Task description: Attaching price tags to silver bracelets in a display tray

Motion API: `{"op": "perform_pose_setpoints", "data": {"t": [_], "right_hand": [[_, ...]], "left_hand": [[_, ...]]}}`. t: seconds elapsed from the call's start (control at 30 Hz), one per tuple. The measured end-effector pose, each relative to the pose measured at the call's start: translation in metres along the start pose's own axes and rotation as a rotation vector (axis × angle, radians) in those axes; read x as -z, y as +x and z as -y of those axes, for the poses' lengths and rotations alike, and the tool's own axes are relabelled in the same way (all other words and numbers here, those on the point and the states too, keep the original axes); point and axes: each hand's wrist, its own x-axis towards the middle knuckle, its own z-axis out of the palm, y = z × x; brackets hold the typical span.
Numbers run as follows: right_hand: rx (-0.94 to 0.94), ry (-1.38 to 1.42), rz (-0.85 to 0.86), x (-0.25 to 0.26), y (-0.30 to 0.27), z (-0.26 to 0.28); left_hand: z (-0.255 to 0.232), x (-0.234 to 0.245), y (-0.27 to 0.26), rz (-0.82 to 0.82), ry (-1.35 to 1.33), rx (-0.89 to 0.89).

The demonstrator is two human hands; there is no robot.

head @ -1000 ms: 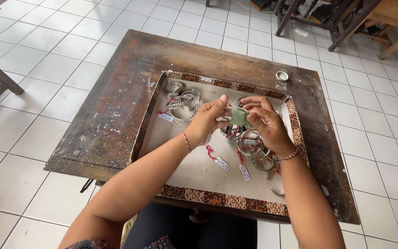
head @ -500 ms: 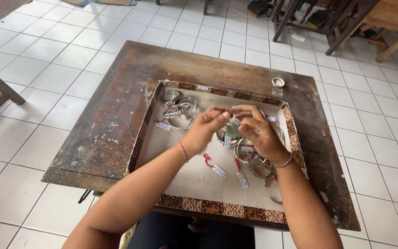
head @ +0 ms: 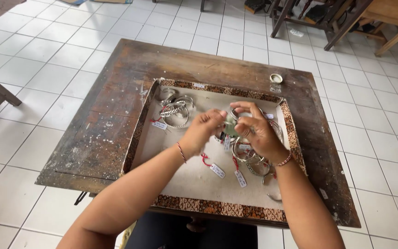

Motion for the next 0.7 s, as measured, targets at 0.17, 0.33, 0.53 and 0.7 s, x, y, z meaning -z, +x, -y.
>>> {"op": "perform_pose_setpoints", "data": {"t": [0.17,0.33,0.53,0.7], "right_hand": [[0.034,0.025,-0.006,0.008,-0.005,-0.004],[0.028,0.022,0.006,0.01,-0.004,-0.007],[-0.017,0.026,0.016,0.002,-0.005,0.001],[0.012,-0.06,0.043,0.001,-0.006,-0.005]], "left_hand": [[-0.02,-0.005,-0.012,-0.03,-0.196,0.12],[-0.019,-0.008,-0.011,-0.008,-0.135,0.107],[0.01,0.008,0.004,0.075,0.213,-0.011],[0.0,0.006,-0.002,0.131,0.549,-0.264]]}}
